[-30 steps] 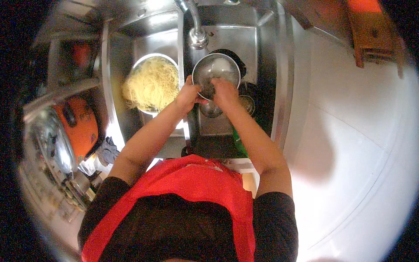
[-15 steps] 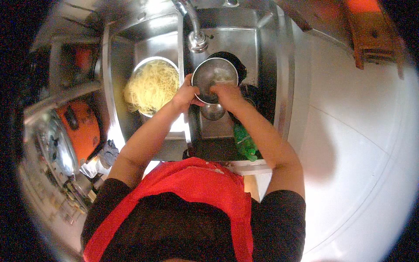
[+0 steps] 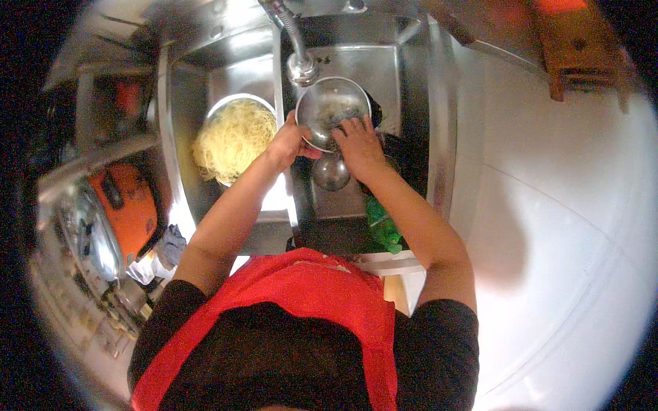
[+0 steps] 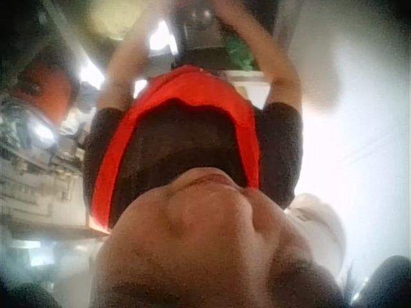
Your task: The person assembles a dish by adding noodles, sliced vegetables, and sauces into a metal bowl. They wash the bowl at the sink, then return to the prep station to layer ingredients and pour a creamy sauce over the top.
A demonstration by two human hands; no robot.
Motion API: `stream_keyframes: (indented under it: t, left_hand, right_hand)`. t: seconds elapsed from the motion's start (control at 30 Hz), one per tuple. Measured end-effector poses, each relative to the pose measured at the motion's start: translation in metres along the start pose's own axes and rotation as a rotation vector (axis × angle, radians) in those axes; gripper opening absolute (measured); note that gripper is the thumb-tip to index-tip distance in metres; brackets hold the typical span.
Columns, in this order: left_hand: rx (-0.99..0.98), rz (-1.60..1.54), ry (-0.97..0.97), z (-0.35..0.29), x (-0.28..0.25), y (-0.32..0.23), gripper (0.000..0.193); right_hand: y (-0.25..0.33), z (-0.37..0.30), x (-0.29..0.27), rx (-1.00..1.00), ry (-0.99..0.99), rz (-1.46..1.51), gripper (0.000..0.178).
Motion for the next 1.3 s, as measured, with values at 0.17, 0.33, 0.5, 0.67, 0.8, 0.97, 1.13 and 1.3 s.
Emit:
stream_keyframes:
  t: [0.17, 0.33, 0.5, 0.67, 0.8, 0.97, 1.13, 1.3]
  left_hand:
    - [-0.047, 0.129, 0.092, 0.005, -0.004, -0.011, 0.071]
    - [-0.023, -0.35, 0.047, -0.005, 0.015, -0.024, 0.063]
    - [-0.045, -0.759, 0.242, -0.006, 0.017, -0.007, 0.045]
    - [0.072, -0.654, 0.328, -0.026, 0.029, -0.034, 0.029]
    - [0.166, -0.322, 0.343, -0.027, 0.04, -0.032, 0.021]
    - [0.231, -0.138, 0.355, -0.016, 0.038, -0.032, 0.019]
    - [0.184, -0.162, 0.344, -0.024, 0.041, -0.018, 0.021]
    - [0.117, -0.264, 0.43, -0.048, 0.048, -0.044, 0.019]
  right_hand:
    - [0.005, -0.004, -0.01, 0.169, 0.295, 0.368, 0.039]
    - [-0.044, -0.021, -0.007, 0.799, 0.303, 1.649, 0.05]
    - [-0.072, -0.037, 0.031, 0.995, 0.313, 2.181, 0.052]
    - [-0.086, -0.01, 0.018, 0.918, 0.041, 1.741, 0.05]
    - [-0.067, 0.018, -0.005, 0.506, -0.084, 1.176, 0.044]
    - [0.008, 0.009, -0.026, 0.133, -0.307, 0.495, 0.041]
    - [0.003, 0.024, -0.037, 0.384, -0.248, 0.556, 0.034]
    - [-0.07, 0.039, 0.037, 0.884, 0.446, 1.713, 0.032]
Point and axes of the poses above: each hand's wrist, its own z-axis towards the middle knuckle, its own x-axis out of the palm, y = z × x, the point moved 6 cm from there along z, towards the middle knuckle, and after that the axes turned 14 degrees about x, right-handed, at the moved point
